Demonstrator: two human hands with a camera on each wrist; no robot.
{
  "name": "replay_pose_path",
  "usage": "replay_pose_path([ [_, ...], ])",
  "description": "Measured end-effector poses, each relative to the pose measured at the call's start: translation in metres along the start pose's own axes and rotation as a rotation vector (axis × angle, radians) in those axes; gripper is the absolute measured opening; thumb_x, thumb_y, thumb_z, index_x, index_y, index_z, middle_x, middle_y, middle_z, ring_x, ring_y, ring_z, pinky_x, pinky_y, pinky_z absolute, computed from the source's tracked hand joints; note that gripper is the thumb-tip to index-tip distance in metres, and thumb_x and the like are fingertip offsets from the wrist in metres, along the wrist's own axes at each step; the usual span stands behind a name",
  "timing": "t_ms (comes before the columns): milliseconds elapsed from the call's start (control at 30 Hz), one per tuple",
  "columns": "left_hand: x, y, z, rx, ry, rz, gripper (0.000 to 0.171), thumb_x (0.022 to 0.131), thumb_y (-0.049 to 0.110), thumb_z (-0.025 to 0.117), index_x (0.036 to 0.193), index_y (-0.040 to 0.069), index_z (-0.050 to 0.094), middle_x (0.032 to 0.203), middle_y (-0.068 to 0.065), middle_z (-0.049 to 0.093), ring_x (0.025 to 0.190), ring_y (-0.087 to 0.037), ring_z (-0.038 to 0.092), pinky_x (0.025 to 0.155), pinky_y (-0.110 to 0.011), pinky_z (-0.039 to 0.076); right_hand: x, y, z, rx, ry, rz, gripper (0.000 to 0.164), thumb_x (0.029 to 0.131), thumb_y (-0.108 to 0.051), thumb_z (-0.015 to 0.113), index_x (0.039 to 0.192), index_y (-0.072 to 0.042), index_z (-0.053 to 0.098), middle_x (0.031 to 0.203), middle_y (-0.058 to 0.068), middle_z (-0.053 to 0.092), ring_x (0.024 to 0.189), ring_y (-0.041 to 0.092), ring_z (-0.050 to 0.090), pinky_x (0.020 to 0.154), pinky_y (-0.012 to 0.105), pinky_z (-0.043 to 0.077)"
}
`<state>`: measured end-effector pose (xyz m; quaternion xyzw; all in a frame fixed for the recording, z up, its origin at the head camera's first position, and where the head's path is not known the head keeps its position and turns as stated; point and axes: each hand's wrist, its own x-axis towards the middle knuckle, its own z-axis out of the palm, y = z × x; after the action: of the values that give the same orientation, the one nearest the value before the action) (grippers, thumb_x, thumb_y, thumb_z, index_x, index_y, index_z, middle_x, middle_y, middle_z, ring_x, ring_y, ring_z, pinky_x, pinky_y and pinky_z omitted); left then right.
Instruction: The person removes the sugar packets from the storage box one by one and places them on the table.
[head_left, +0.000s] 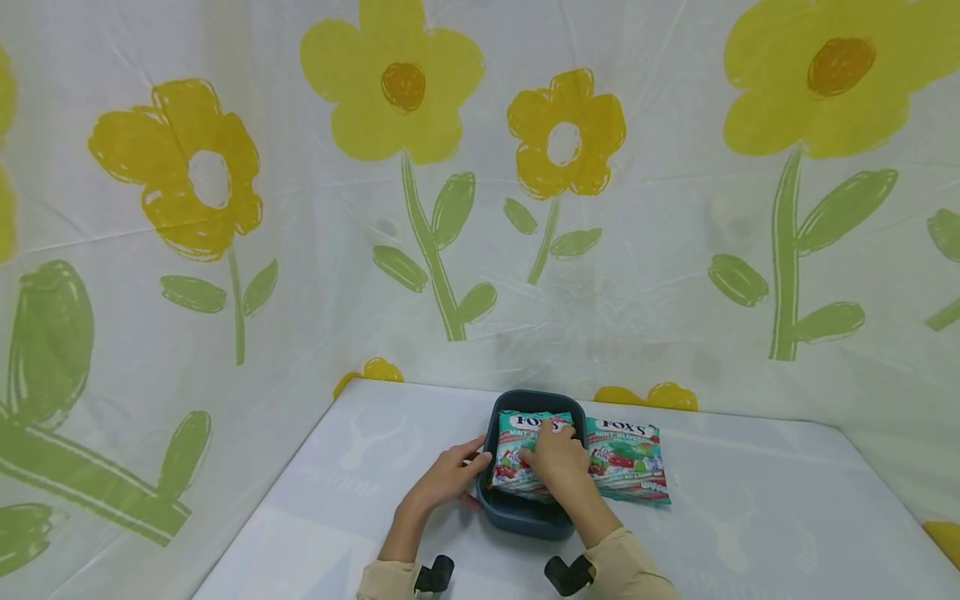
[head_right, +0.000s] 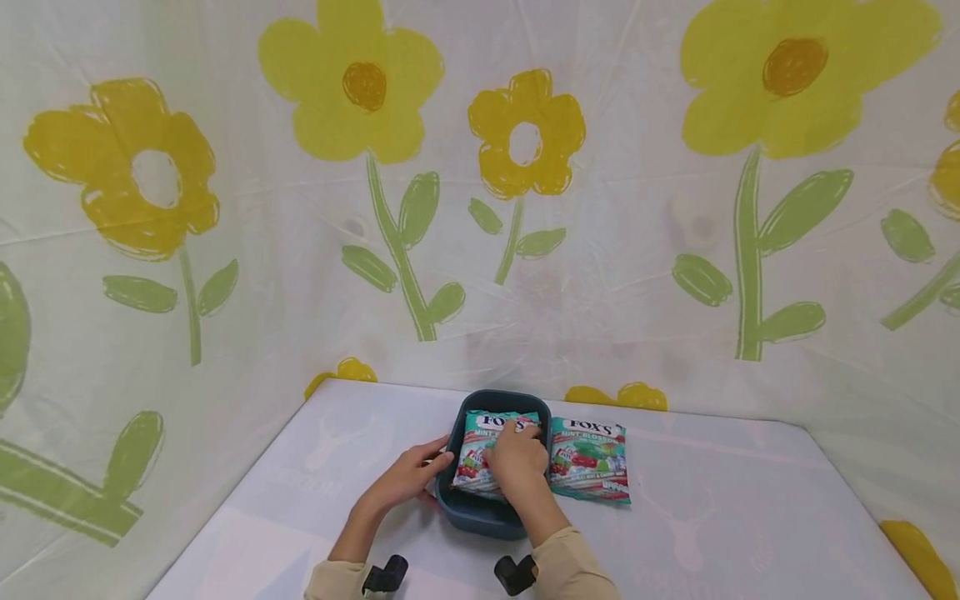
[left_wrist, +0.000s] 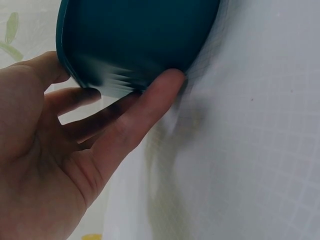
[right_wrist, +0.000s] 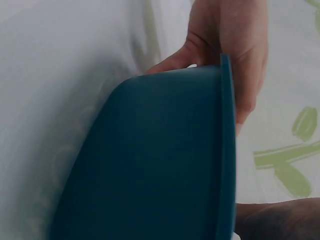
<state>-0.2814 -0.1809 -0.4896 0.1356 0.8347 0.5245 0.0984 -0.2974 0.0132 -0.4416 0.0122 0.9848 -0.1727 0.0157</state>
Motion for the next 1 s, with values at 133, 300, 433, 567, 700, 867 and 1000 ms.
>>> replay_pose_path([
  [133,-0.001,0.001,0.001,0.000,0.002,0.000,0.057,0.104,0.034,0.048,0.152,0.008,0.035,0.136,-0.024,0.055,0.106,-0.028,0.063,0.066,-0.035,0.062,0.000,0.000,0.003,-0.039,0.021,0.001,0.073,0.089,-0.044,0.069,0.142,0.001,0.044,0.133,0.040,0.046,0.104,0.051,0.061,0.088,0.064,0.053],
  [300,-0.002,0.001,0.002,0.015,0.008,-0.007,0.057,0.104,0.034,0.048,0.152,0.007,0.036,0.134,-0.025,0.056,0.105,-0.028,0.064,0.072,-0.035,0.062,-0.003,-0.002,0.008,-0.099,0.084,-0.013,0.073,0.088,-0.046,0.070,0.140,0.000,0.048,0.130,0.039,0.049,0.101,0.050,0.061,0.086,0.060,0.055],
  [433,-0.003,0.002,0.002,0.019,0.011,-0.009,0.057,0.103,0.033,0.048,0.151,0.005,0.036,0.134,-0.026,0.056,0.106,-0.029,0.064,0.077,-0.038,0.062,-0.006,-0.004,0.012,-0.100,0.140,-0.034,0.067,0.085,-0.044,0.073,0.131,0.001,0.052,0.121,0.038,0.051,0.097,0.049,0.060,0.081,0.058,0.057],
  [567,-0.005,0.003,0.002,0.011,0.007,0.004,0.057,0.104,0.032,0.048,0.151,0.003,0.035,0.134,-0.027,0.056,0.105,-0.030,0.065,0.078,-0.040,0.062,-0.006,-0.003,0.012,-0.054,0.160,-0.035,0.061,0.083,-0.041,0.077,0.122,0.001,0.053,0.110,0.036,0.051,0.088,0.045,0.060,0.073,0.055,0.058],
  [700,-0.006,0.005,0.001,-0.017,0.007,0.020,0.056,0.104,0.031,0.048,0.151,0.003,0.035,0.134,-0.027,0.056,0.105,-0.031,0.064,0.072,-0.042,0.062,-0.005,-0.002,0.009,-0.023,0.140,-0.016,0.064,0.081,-0.041,0.079,0.121,0.002,0.053,0.107,0.036,0.051,0.083,0.043,0.061,0.073,0.054,0.059],
  [867,-0.005,0.005,0.001,-0.026,0.005,0.024,0.056,0.104,0.031,0.048,0.151,0.004,0.035,0.135,-0.026,0.055,0.106,-0.030,0.063,0.065,-0.039,0.062,-0.004,0.001,0.007,0.022,0.107,0.002,0.072,0.079,-0.041,0.080,0.126,0.004,0.050,0.108,0.037,0.054,0.085,0.041,0.064,0.078,0.054,0.059],
  [1000,-0.004,0.003,0.001,-0.015,0.004,0.008,0.057,0.104,0.033,0.048,0.152,0.005,0.035,0.134,-0.026,0.056,0.103,-0.028,0.064,0.067,-0.036,0.062,-0.003,0.003,0.008,0.030,0.110,-0.027,0.069,0.079,-0.042,0.080,0.125,0.002,0.051,0.104,0.033,0.060,0.088,0.040,0.064,0.077,0.055,0.059],
])
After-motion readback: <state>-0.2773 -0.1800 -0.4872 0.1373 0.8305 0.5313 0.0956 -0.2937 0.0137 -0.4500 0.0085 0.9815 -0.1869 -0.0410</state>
